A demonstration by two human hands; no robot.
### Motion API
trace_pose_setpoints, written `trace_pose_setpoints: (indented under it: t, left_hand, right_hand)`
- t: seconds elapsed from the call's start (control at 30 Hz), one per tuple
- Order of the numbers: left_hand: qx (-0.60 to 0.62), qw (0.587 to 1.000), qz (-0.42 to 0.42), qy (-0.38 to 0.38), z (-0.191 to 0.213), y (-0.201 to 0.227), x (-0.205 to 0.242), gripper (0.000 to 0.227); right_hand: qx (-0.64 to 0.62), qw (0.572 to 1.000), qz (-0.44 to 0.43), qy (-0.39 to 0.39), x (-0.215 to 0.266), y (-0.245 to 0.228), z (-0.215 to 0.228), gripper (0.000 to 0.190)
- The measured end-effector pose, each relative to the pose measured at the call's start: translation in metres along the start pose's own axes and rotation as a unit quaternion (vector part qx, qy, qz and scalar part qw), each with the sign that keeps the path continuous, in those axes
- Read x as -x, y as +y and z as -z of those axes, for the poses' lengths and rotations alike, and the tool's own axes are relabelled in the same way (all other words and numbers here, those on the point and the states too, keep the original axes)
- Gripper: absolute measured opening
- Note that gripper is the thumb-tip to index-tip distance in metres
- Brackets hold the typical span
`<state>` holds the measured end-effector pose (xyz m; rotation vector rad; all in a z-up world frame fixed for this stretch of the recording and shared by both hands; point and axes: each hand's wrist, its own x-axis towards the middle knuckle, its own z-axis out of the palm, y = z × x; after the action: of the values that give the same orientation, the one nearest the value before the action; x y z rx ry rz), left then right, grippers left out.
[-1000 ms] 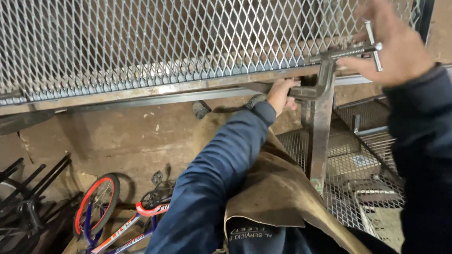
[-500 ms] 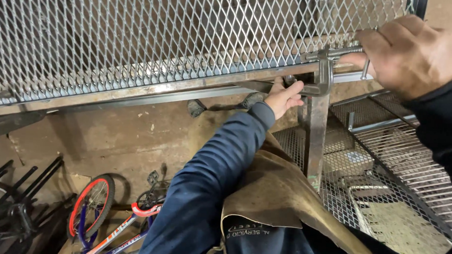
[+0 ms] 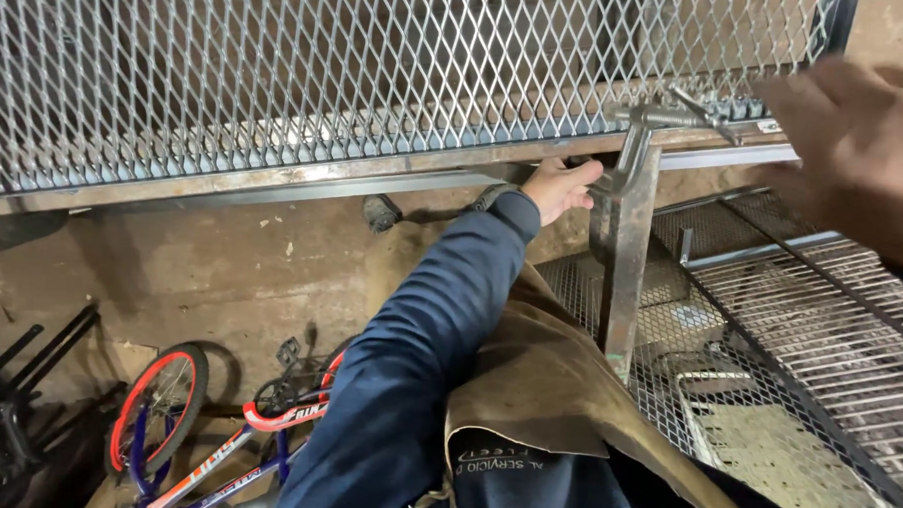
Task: The recorder is securing a metal grate to a metal frame using C-clamps in a workshop environment.
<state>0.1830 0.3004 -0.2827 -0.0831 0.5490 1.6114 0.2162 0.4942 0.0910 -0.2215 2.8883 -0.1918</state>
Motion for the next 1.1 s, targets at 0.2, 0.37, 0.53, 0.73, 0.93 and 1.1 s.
trace_pose_setpoints:
  t: [0.2, 0.37, 0.53, 0.73, 0.93, 1.1]
  left_hand:
    - [-0.004, 1.0, -0.02, -0.001, 0.012, -0.017, -0.007, 0.025]
    - [-0.017, 0.999, -0.027, 0.011, 0.015, -0.016, -0.006, 0.028]
    - [-0.006, 1.0, -0.015, 0.012, 0.018, -0.019, -0.012, 0.029]
    - [-0.002, 1.0, -0.004, 0.007, 0.012, -0.015, -0.009, 0.03]
    - [0.008, 0.999, -0.032, -0.002, 0.009, -0.013, -0.006, 0.029]
    - [0.008, 1.0, -0.023, 0.003, 0.015, -0.018, -0.01, 0.029]
  right_hand:
    - [0.321, 0.915, 0.2, 0.143, -0.041, 0.006, 0.015, 0.058]
    - [0.433, 0.872, 0.218, 0.07, -0.017, 0.037, -0.013, 0.051]
    - [0.362, 0.909, 0.138, -0.155, -0.021, -0.004, 0.0, 0.04]
    - [0.167, 0.969, 0.14, -0.117, 0.03, 0.069, -0.09, 0.029]
    - [0.636, 0.685, 0.258, 0.244, -0.007, 0.05, -0.022, 0.013]
    - [0.171, 0.978, -0.063, -0.106, 0.014, -0.001, -0.032, 0.051]
